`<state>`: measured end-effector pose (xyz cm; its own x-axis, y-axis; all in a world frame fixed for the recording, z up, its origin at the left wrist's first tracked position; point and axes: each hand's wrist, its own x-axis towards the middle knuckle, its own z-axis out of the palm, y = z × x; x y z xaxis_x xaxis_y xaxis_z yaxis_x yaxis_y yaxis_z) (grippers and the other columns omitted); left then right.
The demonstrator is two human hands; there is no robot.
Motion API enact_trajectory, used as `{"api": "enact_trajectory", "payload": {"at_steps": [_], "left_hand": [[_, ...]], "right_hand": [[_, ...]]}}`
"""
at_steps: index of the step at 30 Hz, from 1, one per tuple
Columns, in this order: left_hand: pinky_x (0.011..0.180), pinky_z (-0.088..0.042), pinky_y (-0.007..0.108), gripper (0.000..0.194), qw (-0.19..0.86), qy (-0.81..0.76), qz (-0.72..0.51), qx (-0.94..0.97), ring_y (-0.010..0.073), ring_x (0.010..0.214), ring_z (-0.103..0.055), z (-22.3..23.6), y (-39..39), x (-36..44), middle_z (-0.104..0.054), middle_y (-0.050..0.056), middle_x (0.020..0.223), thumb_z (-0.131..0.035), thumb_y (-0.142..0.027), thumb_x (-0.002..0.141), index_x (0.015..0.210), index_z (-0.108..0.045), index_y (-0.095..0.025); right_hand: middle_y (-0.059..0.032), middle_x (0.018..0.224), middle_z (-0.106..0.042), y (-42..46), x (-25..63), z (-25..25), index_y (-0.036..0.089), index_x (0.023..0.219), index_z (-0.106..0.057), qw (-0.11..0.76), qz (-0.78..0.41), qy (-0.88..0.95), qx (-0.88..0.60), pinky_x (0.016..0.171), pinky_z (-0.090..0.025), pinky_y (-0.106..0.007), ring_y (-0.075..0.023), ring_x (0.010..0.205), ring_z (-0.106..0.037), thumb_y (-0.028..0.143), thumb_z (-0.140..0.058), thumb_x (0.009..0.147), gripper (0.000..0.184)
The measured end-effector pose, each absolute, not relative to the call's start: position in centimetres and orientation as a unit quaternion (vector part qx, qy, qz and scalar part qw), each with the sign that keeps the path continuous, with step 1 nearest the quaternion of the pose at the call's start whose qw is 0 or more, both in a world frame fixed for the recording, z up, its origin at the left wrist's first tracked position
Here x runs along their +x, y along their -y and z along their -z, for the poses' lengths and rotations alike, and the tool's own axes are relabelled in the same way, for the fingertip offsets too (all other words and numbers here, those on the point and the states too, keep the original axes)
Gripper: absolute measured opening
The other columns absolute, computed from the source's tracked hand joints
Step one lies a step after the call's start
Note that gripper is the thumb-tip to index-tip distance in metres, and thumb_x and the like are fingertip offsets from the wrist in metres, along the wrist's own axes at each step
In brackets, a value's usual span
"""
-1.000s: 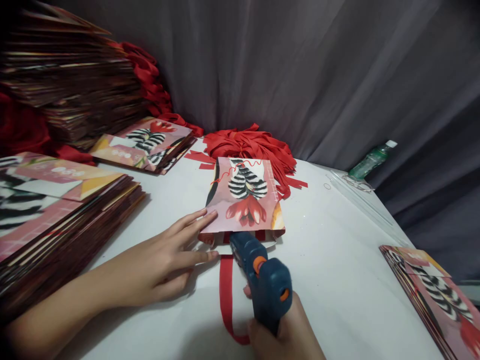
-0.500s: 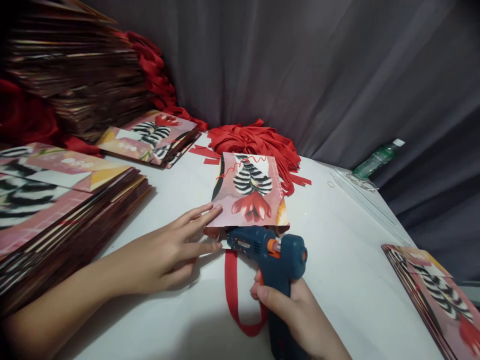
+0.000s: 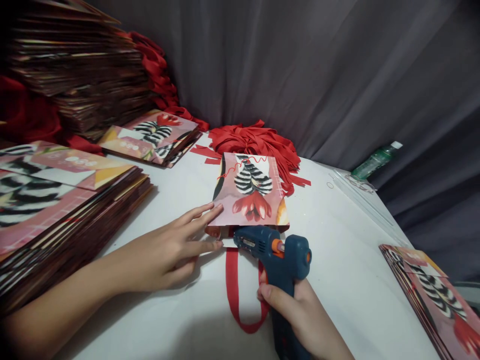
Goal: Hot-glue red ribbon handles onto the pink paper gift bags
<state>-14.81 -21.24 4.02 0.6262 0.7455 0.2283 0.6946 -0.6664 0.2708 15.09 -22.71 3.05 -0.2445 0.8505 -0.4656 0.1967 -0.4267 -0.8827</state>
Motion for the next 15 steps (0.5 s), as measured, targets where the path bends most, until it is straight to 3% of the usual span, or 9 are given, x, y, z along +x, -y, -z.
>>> {"api": "enact_trajectory", "payload": {"at_steps": [7, 15], "left_hand": [[0.110, -0.038, 0.055, 0.051, 0.077, -0.404, -0.154, 0.898, 0.0412, 0.145, -0.023, -4.1, 21.2, -14.7, -0.014, 0.009, 0.163, -0.057, -0.011, 0.074, 0.123, -0.065, -0.026], [0.112, -0.036, 0.054, 0.051, 0.079, -0.401, -0.179, 0.895, 0.0402, 0.145, -0.023, -3.6, 21.2, -14.9, -0.013, 0.007, 0.164, -0.056, -0.011, 0.073, 0.121, -0.066, -0.026]], "right_hand": [[-0.0081, 0.097, -0.072, 23.2, 17.0, -3.8, 0.020, 0.096, -0.070, 0.247, -0.563, 0.510, -0.602, 0.095, -0.048, -0.041, -0.0297, 0.098, -0.064, 0.059, -0.071, 0.075, 0.044], [-0.0110, 0.110, -0.070, 24.0, 19.4, -4.8, 0.021, 0.108, -0.069, 0.259, -0.432, 0.540, -0.674, 0.106, -0.041, -0.044, -0.0364, 0.112, -0.059, 0.059, -0.075, 0.068, 0.056]]}}
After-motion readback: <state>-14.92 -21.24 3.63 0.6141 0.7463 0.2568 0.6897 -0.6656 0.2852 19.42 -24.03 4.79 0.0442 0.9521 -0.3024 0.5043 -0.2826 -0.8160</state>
